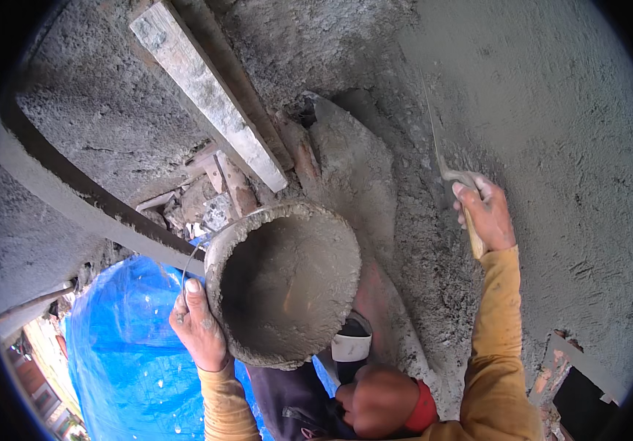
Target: The person scoops wet cement from a bucket with a trowel and applies it to a wall, then smooths the surface with a straightedge. The person repeats the process of scooping and applying cement to different sections of the wall.
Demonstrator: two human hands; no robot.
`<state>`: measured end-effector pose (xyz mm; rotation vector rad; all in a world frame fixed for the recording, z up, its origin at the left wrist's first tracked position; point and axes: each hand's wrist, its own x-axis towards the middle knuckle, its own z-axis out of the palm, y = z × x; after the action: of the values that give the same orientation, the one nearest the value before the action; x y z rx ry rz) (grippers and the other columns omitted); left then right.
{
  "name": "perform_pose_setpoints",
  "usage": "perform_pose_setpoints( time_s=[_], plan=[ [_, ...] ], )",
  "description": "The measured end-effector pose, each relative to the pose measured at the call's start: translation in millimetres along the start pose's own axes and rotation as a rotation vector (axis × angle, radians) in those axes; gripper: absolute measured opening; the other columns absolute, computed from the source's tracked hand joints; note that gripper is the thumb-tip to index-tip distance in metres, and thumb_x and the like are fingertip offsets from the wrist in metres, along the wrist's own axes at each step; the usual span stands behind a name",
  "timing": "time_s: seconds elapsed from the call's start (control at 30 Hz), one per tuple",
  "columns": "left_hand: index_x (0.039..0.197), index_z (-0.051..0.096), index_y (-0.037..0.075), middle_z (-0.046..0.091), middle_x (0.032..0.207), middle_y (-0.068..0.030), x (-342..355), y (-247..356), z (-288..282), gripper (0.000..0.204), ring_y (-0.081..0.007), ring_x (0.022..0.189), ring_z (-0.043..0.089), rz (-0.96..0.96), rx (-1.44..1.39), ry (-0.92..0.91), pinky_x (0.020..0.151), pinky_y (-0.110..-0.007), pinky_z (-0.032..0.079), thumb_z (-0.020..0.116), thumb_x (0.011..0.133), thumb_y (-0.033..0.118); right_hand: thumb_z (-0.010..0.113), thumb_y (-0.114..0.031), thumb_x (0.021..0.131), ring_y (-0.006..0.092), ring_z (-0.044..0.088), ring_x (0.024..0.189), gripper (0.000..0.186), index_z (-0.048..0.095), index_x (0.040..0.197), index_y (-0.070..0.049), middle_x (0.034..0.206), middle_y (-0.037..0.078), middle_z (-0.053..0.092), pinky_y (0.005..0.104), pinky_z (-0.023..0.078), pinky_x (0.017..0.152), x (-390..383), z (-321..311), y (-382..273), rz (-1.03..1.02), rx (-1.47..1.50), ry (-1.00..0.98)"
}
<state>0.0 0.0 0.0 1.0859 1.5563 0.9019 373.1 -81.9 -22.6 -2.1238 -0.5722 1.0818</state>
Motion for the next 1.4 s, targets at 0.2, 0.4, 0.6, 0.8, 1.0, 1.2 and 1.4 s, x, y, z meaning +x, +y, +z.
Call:
perform_pose_setpoints(
  time_s=[0.2,0.4,0.6,0.8,1.0,1.2,1.4],
  plan=[
    [0.089,0.062,-0.003,0.061,0.081,-0.0011,21,2,4,0.030,-0.0058,0.072,0.050,0.036,-0.027,-0.010,0.064,-0.021,0.041,0.049,0.094,0.024,0.058,-0.027,0.083,0.0092,0.055,0.068,0.045,0.051,0.108,0.009,0.081,0.007,0.058,0.0253,0.046,0.060,-104,21,58,-0.028,0.086,-0.325],
    [0.083,0.061,-0.005,0.058,0.075,0.0006,25,7,3,0.034,-0.0049,0.068,0.045,0.226,0.125,-0.064,0.060,-0.021,0.039,0.052,0.093,0.027,0.056,-0.028,0.083,0.0314,0.063,0.078,0.047,0.048,0.110,0.009,0.086,0.020,0.061,0.0396,0.048,0.071,-79,95,56,-0.467,-0.587,-0.572],
    [0.087,0.062,-0.007,0.059,0.076,0.0001,17,4,-6,0.034,-0.0053,0.070,0.046,0.241,0.202,-0.158,0.062,-0.021,0.040,0.053,0.093,0.026,0.051,-0.018,0.079,0.0317,0.062,0.086,0.026,0.054,0.095,0.002,0.089,0.019,0.062,0.0425,0.048,0.073,-92,184,0,-1.004,-0.791,-0.553],
    [0.092,0.062,-0.007,0.061,0.082,-0.0024,16,2,-10,0.035,-0.0068,0.074,0.049,0.214,0.111,-0.189,0.066,-0.021,0.043,0.054,0.092,0.027,0.048,-0.015,0.080,0.0243,0.060,0.076,0.014,0.056,0.080,-0.003,0.078,0.010,0.060,0.0344,0.049,0.067,-108,167,14,-0.976,-1.057,-0.704],
    [0.097,0.062,-0.007,0.062,0.085,-0.0038,20,2,-18,0.038,-0.0077,0.077,0.051,0.227,0.145,-0.197,0.070,-0.022,0.043,0.053,0.092,0.029,0.050,-0.016,0.078,0.0264,0.062,0.071,0.018,0.056,0.086,-0.001,0.078,0.012,0.061,0.0352,0.050,0.061,-79,182,26,-1.209,-0.864,-0.305],
    [0.092,0.063,-0.006,0.061,0.083,-0.0026,29,2,-23,0.039,-0.0072,0.075,0.050,0.221,0.309,-0.250,0.068,-0.022,0.043,0.055,0.091,0.032,0.051,-0.016,0.077,0.0254,0.061,0.073,0.020,0.057,0.088,-0.001,0.081,0.012,0.061,0.0354,0.050,0.064,-104,207,49,-1.002,-1.007,-0.879],
    [0.090,0.063,-0.006,0.061,0.082,-0.0028,27,2,-19,0.039,-0.0072,0.072,0.051,0.225,0.164,-0.171,0.065,-0.022,0.043,0.055,0.091,0.032,0.053,-0.017,0.077,0.0282,0.062,0.068,0.018,0.057,0.084,-0.002,0.073,0.012,0.062,0.0392,0.050,0.060,-72,146,8,-0.994,-1.191,-0.670]
  ],
)
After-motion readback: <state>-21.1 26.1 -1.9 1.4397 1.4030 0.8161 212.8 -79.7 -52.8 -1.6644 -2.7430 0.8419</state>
